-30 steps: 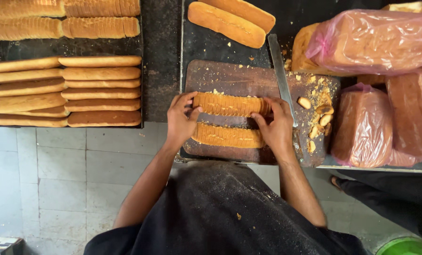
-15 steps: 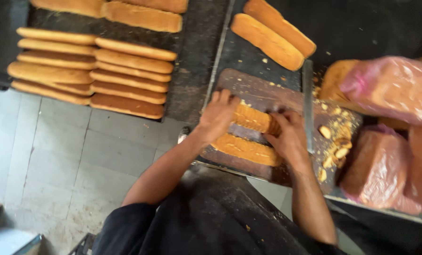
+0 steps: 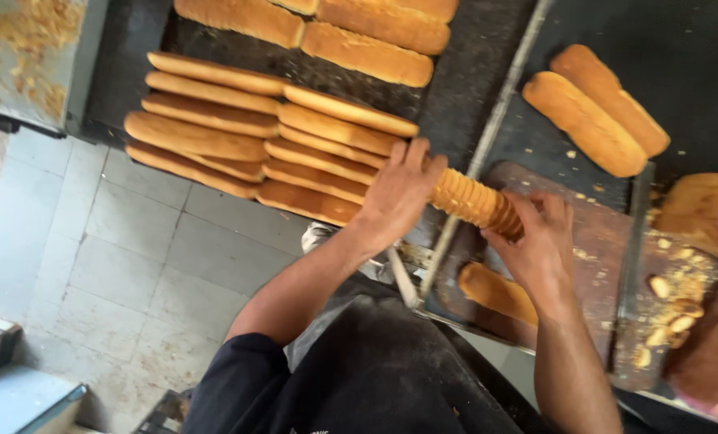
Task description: The person uses a long serrated knife to slice long loaves of bread into smaller pieces on a wooden cutting board. They repeatedly pick up loaves, slice them, and arrange the cut pieces on a metal tray.
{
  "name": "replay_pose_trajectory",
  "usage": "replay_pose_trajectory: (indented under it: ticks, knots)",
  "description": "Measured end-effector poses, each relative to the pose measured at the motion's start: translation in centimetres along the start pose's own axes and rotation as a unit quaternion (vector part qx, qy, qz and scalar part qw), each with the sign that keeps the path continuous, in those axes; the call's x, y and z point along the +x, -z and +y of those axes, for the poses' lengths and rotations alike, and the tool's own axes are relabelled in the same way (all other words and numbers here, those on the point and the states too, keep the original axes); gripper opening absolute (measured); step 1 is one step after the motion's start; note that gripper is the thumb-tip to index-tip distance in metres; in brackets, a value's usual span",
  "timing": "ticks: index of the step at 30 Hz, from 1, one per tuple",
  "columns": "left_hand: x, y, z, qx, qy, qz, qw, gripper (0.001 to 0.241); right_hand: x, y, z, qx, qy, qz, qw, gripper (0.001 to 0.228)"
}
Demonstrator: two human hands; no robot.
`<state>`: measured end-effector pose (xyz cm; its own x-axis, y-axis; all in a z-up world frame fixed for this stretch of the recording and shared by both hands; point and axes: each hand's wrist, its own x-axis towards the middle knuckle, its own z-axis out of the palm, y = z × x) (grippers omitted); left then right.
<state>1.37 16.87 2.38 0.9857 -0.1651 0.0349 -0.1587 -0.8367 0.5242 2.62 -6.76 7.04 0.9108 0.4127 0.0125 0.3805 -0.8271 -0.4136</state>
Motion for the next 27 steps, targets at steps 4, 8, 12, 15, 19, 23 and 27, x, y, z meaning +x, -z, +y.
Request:
replay_pose_trajectory:
  ticks: [4,8,12,15,19,23,27]
  knots:
    - [-0.3,6.0,-10.8,-0.006,-0.038,0.065,0.997,0.068,7.3,-4.8,-8.3,0.009,0.059,0.026,0.998,0.06]
    - [0.0,11.9,-21.8,0.035,0.058,-0.014,0.998,0.065,15.2,-9.9,-15.5,0.052,0.075,-0.01,0.996,0.062]
    - [0.8,16.1,-30.9,0.036,0.105,-0.013,0.994,0.064,22.7,-15.8,-20.8,0.095,0.087,-0.049,0.99,0.064]
    - [1.3,17.9,-35.7,0.032,0.139,-0.057,0.988,0.065,26.2,-19.3,-23.2,0.116,0.075,-0.102,0.985,0.067]
    - [1.6,18.7,-39.2,-0.016,0.154,-0.088,0.984,0.077,28.6,-21.6,-23.9,0.145,0.012,-0.168,0.975,0.066]
    - [2.1,18.5,-40.5,-0.054,0.173,-0.115,0.977,0.078,29.2,-22.4,-23.7,0.149,0.008,-0.19,0.97,0.064]
    - [1.6,17.7,-40.8,-0.059,0.184,-0.106,0.975,0.067,28.6,-22.8,-24.1,0.158,-0.012,-0.159,0.974,0.057]
